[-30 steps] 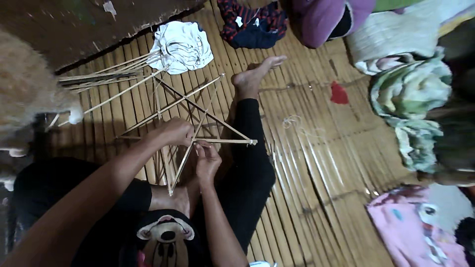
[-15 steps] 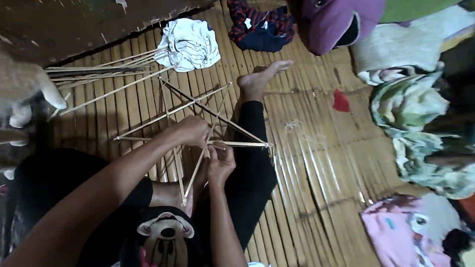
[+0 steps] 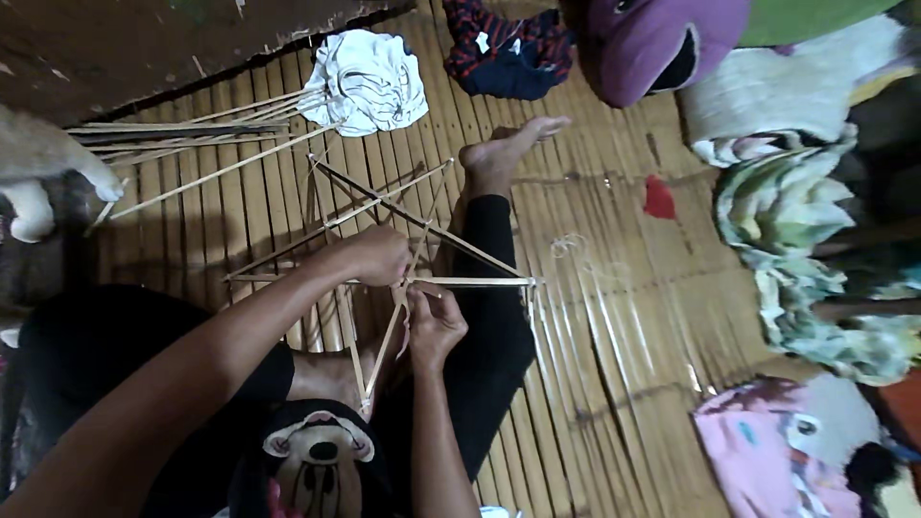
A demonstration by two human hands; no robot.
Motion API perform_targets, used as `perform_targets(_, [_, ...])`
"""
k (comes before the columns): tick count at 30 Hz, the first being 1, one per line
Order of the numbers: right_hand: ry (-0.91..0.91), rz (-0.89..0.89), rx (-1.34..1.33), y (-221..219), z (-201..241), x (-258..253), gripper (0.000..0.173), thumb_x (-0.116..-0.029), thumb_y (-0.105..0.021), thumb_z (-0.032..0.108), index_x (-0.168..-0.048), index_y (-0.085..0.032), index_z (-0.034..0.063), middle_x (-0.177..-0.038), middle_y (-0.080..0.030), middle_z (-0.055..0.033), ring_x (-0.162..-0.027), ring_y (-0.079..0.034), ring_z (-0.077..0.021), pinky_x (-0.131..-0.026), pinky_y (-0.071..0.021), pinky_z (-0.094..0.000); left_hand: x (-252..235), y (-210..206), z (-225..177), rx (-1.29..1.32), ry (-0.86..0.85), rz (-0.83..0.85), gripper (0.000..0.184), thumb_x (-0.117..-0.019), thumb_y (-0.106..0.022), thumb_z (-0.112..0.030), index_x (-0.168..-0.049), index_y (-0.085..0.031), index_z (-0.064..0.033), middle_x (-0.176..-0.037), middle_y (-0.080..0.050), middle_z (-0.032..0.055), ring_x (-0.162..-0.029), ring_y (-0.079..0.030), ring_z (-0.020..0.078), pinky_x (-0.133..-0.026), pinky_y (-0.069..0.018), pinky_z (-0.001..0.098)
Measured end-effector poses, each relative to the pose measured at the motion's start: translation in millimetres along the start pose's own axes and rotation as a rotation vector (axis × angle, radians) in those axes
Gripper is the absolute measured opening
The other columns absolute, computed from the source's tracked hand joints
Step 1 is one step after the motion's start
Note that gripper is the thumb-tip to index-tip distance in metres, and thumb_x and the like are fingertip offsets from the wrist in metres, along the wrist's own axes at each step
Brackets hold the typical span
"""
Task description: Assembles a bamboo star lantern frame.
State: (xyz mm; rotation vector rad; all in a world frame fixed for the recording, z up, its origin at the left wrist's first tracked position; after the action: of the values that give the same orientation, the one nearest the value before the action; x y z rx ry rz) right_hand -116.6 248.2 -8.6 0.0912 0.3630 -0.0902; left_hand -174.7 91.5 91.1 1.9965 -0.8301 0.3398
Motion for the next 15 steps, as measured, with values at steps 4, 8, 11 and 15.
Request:
perform_targets(4, [-0.001,-0.002,-0.002,0.7,0.6,-0.8,0.011,-0.0828,-0.070,-0.010,-0.093,-0.074,-0.0070,-0.089,-0.077,-0.0074,-0.076,-0.073,-0.0055,-0.072,-0.0626,-0.0212,0.3,0.0,-0.7,-0.006,-0.001,0.002,0.014,-0.0993,-0.067,-0.014,-0.099,-0.074,-0.0015,-0.090,-0.069,0.0129,-0.089,-0.065,0.0290,-0.083,-0.0499,0.0510])
perform_targets(8, [-0.017,-0.011,-0.014,1.8,0.1,-1.3,0.011,-0.0825,-0.071,-0.010,-0.093,-0.074,-0.0081,-0.089,-0.076,-0.0088,-0.078,-0.074,-0.0072,-0.073,-0.0631,-0.0223,0.3,0.3,0.1,0.031,-0.003,-0.001,0.014,-0.0995,-0.067,-0.014,-0.102,-0.074,-0.0010,-0.092,-0.071,0.0124,-0.090,-0.066,0.0283,-0.084,-0.0508,0.0509])
perform_targets(11, [-0.029,0.006,-0.010,3.6,-0.3,-1.2,0.011,-0.0830,-0.071,-0.010,-0.094,-0.074,-0.0079,-0.089,-0.076,-0.0090,-0.077,-0.074,-0.0069,-0.072,-0.0630,-0.0219,0.4,-0.6,1.0,0.049,-0.006,-0.005,0.014,-0.0995,-0.067,-0.013,-0.103,-0.074,-0.0013,-0.094,-0.071,0.0123,-0.091,-0.067,0.0279,-0.086,-0.0508,0.0511])
perform_targets(15, [-0.028,0.039,0.018,5.2,0.7,-1.9,0.011,-0.0825,-0.071,-0.010,-0.092,-0.075,-0.0069,-0.088,-0.077,-0.0082,-0.076,-0.073,-0.0050,-0.072,-0.0615,-0.0203,0.8,-1.5,3.0,0.049,-0.007,-0.008,0.012,-0.0986,-0.067,-0.011,-0.101,-0.073,-0.0007,-0.092,-0.069,0.0131,-0.090,-0.065,0.0286,-0.084,-0.0500,0.0507])
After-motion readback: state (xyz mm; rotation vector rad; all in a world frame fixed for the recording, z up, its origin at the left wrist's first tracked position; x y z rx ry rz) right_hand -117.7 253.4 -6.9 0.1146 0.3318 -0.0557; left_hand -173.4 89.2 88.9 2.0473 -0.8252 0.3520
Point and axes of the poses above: each hand's wrist, its own x-axis away from the middle knuckle, its own y-axis out of the back of the hand, z = x × y, the point moved 2 cm from there along -x, towards the middle knuckle
